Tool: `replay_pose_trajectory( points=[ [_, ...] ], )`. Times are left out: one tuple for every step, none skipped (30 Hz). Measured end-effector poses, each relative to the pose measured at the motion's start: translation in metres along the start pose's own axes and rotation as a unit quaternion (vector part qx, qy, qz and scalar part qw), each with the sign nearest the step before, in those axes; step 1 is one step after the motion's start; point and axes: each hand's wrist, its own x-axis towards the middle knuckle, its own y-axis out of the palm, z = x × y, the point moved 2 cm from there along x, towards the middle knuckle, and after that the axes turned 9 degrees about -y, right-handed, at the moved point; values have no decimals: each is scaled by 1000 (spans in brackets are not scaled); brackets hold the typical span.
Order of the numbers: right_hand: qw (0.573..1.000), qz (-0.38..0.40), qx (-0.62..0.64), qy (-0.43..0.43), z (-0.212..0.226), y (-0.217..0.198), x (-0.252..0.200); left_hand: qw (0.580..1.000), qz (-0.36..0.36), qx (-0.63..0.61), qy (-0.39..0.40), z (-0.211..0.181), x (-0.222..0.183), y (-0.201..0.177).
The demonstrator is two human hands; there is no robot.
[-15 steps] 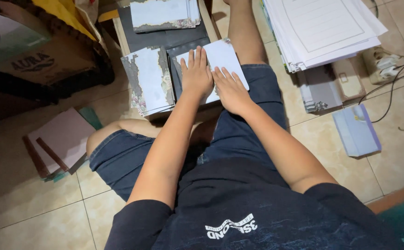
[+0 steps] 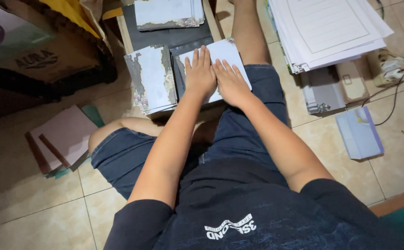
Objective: A person sitting on the floor is organizing and stacking various sheets of paper.
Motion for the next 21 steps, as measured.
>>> replay_pose_trajectory(
  points=[
    [1000,0,-1,2,1,0,-7,1000,0,-1,2,0,4,3],
    [999,-34,-4,-19,4,0,-17,999,-40,-22,1,-1,5,6],
    [997,-68,-7,-41,7,0,-27,996,-80,-42,1,-2,7,9],
    [997,-69,-9,-40,7,-1,-27,996,-81,-44,2,-4,4,6],
    [996,-77,-7,-35,8,-2,-28,996,-77,-45,5,-5,1,3],
    [996,-83,-1,-30,10,-1,-29,996,-71,-46,5,-4,-5,3],
    [996,-81,0,-31,5,3,-25,997,-70,-46,4,-5,-4,5],
    [994,-96,-28,-33,2,7,-19,995,-83,-60,6,-4,-4,6],
    [992,-111,-56,-35,-1,11,-12,993,-96,-74,8,-2,-4,7],
    [991,-111,-56,-39,-1,9,-8,992,-98,-74,6,-2,-4,6],
    [994,-99,-46,-29,-1,7,-4,993,-96,-76,7,-2,-4,5],
    [996,-86,-34,-17,0,7,-3,993,-91,-76,9,-2,-6,5],
    [996,-86,-32,-18,0,4,-1,993,-91,-75,7,-1,-3,0],
    [996,-78,-26,-17,1,4,-5,994,-79,-69,3,-1,-3,-1],
    [997,-71,-20,-16,1,4,-8,996,-67,-63,-2,-2,-3,-3],
    [997,-71,-21,-13,2,2,-15,996,-67,-63,1,-3,-4,-3],
    [998,-58,-10,-12,4,0,-21,996,-67,-57,0,-3,-5,-4],
    [999,-46,0,-11,6,-3,-28,996,-68,-51,-2,-4,-7,-5],
    [999,-47,0,-10,5,-31,-40,996,-68,-51,-1,-3,-7,-6],
    [996,-21,85,35,2,-56,-51,996,-72,-50,0,-3,-7,-7],
    [982,5,170,78,0,-82,-63,996,-75,-49,2,-2,-7,-7]
  ],
)
